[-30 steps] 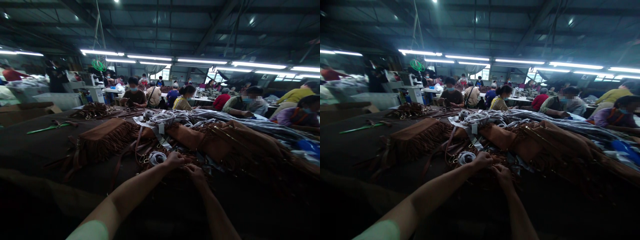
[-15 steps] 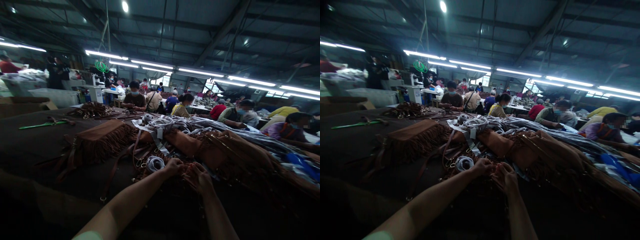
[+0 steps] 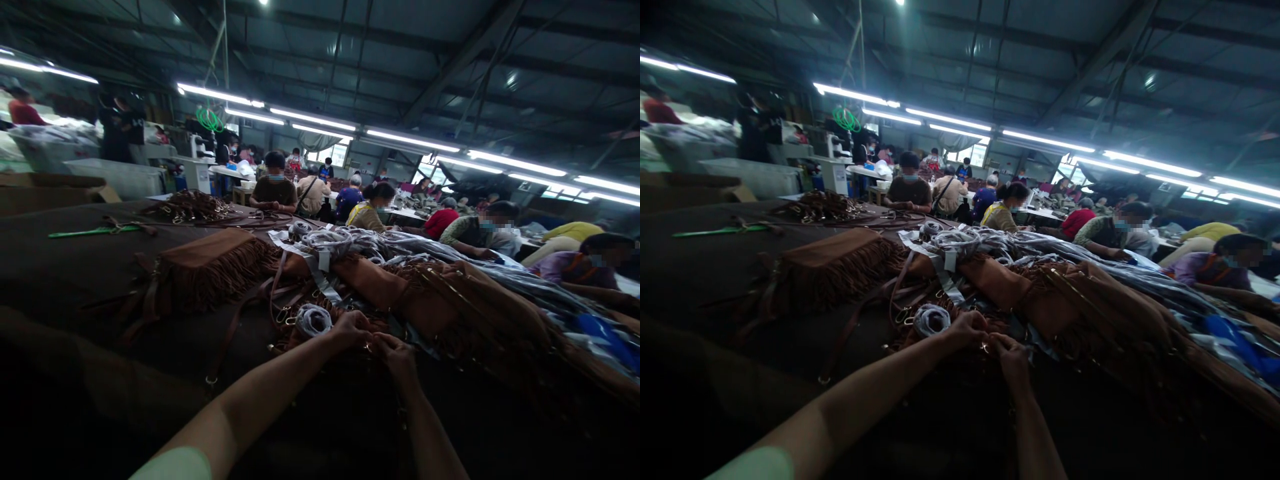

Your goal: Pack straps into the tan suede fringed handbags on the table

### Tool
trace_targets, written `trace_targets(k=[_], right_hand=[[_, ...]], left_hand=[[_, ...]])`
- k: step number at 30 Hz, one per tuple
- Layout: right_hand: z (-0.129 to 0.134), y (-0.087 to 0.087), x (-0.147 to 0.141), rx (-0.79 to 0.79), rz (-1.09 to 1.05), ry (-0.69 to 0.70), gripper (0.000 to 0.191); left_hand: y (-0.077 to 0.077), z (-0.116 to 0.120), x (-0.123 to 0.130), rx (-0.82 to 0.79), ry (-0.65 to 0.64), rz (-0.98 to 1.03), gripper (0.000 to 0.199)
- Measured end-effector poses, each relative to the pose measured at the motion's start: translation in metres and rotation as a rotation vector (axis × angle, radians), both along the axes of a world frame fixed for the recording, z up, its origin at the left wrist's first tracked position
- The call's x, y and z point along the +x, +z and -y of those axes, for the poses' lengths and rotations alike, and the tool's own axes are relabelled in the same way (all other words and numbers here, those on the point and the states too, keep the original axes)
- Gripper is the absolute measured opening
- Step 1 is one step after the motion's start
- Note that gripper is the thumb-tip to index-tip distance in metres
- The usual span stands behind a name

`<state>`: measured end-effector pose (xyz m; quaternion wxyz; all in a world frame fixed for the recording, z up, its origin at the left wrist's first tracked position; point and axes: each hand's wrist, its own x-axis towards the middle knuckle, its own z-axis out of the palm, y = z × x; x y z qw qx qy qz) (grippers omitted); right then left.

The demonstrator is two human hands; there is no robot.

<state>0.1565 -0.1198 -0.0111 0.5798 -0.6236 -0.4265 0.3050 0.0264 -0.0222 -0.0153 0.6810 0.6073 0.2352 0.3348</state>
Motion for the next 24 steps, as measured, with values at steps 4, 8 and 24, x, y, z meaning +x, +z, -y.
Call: trace_targets(k=[4,8,24], right_hand=[[0.001,0.003,-0.001,-0.041,0.044,0.014,0.046],[0.003,0.006,-0.001,-0.036,0.083,0.025,0.047],[0.009,0.011,-0.001,-0.091,0.540,0.118,0.031]], left_hand=[[0.002,0.000,-0.001,-0.007,-0.035,-0.011,0.054],[0.004,0.001,-0.002,0.023,-0.033,-0.035,0.052],[0.005,-0.005,-0.007,-0.086,-0.190,-0.050,0.056]])
